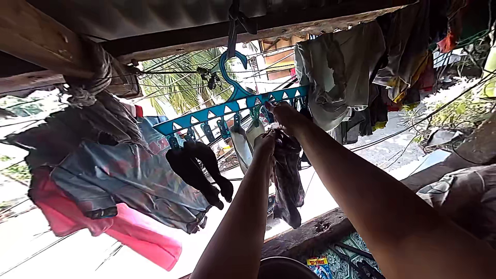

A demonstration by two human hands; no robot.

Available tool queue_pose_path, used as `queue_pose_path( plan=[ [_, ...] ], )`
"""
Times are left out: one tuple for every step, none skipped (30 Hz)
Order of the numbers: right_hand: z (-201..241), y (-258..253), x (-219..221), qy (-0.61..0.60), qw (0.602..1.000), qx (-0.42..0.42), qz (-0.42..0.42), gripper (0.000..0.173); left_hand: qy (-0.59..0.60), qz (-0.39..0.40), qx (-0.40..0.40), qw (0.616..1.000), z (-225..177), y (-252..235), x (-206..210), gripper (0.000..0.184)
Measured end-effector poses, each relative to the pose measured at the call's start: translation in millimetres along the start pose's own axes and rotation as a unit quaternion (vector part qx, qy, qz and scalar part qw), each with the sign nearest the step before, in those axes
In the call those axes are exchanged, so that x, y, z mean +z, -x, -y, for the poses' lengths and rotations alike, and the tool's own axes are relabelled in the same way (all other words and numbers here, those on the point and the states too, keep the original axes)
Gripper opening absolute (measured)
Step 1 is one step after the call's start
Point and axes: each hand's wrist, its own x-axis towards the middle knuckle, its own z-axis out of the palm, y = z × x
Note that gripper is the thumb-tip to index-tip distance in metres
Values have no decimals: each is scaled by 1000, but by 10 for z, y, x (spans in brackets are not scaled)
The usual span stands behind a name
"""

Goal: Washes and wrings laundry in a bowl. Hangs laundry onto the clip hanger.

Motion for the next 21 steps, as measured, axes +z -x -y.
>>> queue_pose_path(
  plan=[
    [-15, -8, -1, -9, 1000, 6, 0, 46, 24, 3, 0, 1000, -6, 6, -8, 29],
    [-34, -12, -8, -12, 1000, 12, 4, 46, 38, 3, -1, 999, -17, 22, -14, 30],
    [-50, -13, -9, -12, 1000, 11, 7, 45, 46, 5, -5, 999, -30, 41, -16, 30],
    [-61, -16, -8, -14, 1000, 6, 9, 44, 54, 2, -13, 998, -45, 64, -12, 30],
    [-81, -32, -6, -20, 1000, -4, 10, 44, 62, -5, -26, 998, -69, 101, -4, 29],
    [-105, -48, 5, -28, 999, -20, 8, 43, 69, -11, -36, 997, -80, 124, 6, 28],
    [-121, -47, 21, -34, 999, -35, 2, 41, 75, -17, -44, 996, -82, 139, 17, 27],
    [-137, -48, 35, -33, 998, -46, -5, 40, 81, -19, -48, 995, -82, 157, 27, 27],
    [-146, -48, 43, -27, 998, -51, -8, 39, 87, -23, -49, 995, -77, 165, 38, 26],
    [-151, -47, 43, -23, 998, -57, -8, 38, 95, -23, -50, 994, -69, 164, 48, 26],
    [-154, -40, 47, -22, 998, -62, -9, 37, 105, -25, -50, 993, -60, 159, 60, 26],
    [-152, -33, 55, -23, 998, -61, -13, 35, 119, -29, -51, 991, -62, 159, 75, 27],
    [-155, -37, 62, -20, 998, -59, -20, 34, 138, -30, -51, 989, -71, 161, 86, 27],
    [-161, -42, 69, -16, 998, -54, -27, 34, 161, -32, -47, 985, -75, 157, 98, 26],
    [-164, -38, 80, -17, 998, -51, -35, 32, 181, -36, -41, 982, -74, 149, 114, 24],
    [-162, -25, 88, -17, 998, -52, -42, 31, 200, -30, -39, 979, -82, 151, 111, 24],
    [-157, -16, 91, -19, 997, -53, -45, 31, 213, -21, -39, 976, -86, 154, 101, 26],
    [-153, -12, 92, -22, 998, -50, -44, 31, 218, -11, -38, 975, -84, 157, 89, 27],
    [-151, -11, 97, -26, 998, -45, -46, 31, 219, -6, -33, 975, -67, 152, 83, 27],
    [-151, -12, 104, -33, 997, -42, -50, 30, 221, 3, -26, 975, -47, 141, 78, 27],
    [-153, -14, 106, -37, 997, -39, -53, 30, 225, 13, -17, 974, -26, 129, 73, 26]
  ],
)
